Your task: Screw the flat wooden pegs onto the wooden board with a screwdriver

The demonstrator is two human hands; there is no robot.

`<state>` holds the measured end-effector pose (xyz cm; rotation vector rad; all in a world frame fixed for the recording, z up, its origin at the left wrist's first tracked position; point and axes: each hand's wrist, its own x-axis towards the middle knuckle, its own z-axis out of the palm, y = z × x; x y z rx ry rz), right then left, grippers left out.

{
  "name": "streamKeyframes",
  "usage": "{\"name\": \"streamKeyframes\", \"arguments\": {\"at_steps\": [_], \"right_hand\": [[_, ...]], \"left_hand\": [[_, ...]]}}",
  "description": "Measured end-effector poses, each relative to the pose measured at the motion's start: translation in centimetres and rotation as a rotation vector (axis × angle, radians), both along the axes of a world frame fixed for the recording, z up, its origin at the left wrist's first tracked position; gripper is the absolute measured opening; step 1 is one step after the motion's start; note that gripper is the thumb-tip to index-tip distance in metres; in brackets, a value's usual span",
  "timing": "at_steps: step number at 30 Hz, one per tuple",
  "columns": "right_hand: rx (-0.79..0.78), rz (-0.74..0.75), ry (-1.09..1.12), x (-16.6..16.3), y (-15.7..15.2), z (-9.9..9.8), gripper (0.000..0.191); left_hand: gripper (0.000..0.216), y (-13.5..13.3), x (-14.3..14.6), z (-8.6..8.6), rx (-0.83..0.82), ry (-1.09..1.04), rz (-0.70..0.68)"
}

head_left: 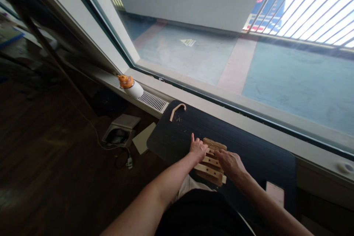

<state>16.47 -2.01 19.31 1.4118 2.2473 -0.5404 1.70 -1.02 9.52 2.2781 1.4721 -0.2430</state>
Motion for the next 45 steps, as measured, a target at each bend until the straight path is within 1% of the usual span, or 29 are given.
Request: {"name": "streamKeyframes", "arguments": {"at_steps": [6, 10, 16, 20, 24, 32, 37, 41, 45], "right_hand": [[0.002, -0.024, -0.009, 0.3, 0.1, -1.0, 0.028], [-0.001, -0.046, -0.019, 0.3, 0.0, -1.2, 0.026], [0.004, -0.051, -0.038, 0.1, 0.0, -0.8, 0.024], [0.007, -0.017, -0.02, 0.2, 0.0, -0.3, 0.03], [-0.014, -0.009, -0.021, 0.2, 0.1, 0.0, 0.03], [-0.013, -0.087, -0.045, 0.8, 0.4, -1.3, 0.03], [-0.01, -0.113, -0.068, 0.6, 0.1, -1.7, 0.031], [-0.004, -0.116, -0.07, 0.6, 0.3, -1.4, 0.028], [0.005, -0.084, -0.048, 0.6, 0.5, -0.6, 0.032]], "left_hand": [[0.02, 0.1, 0.1, 0.0, 0.002, -0.006, -0.001], [0.021, 0.1, 0.0, -0.1, 0.0, -0.008, 0.001], [0.019, 0.1, 0.0, -0.1, 0.0, -0.004, 0.005], [0.018, 0.0, 0.0, -0.2, 0.001, -0.002, 0.007], [0.018, 0.0, 0.1, -0.2, -0.003, -0.002, 0.007], [0.019, 0.0, 0.2, -0.1, 0.005, -0.011, 0.011], [0.018, 0.1, 0.2, -0.1, 0.012, -0.023, 0.018], [0.018, 0.1, 0.0, -0.1, 0.017, -0.03, 0.026], [0.019, 0.1, -0.2, -0.1, 0.015, -0.034, 0.032]]}}
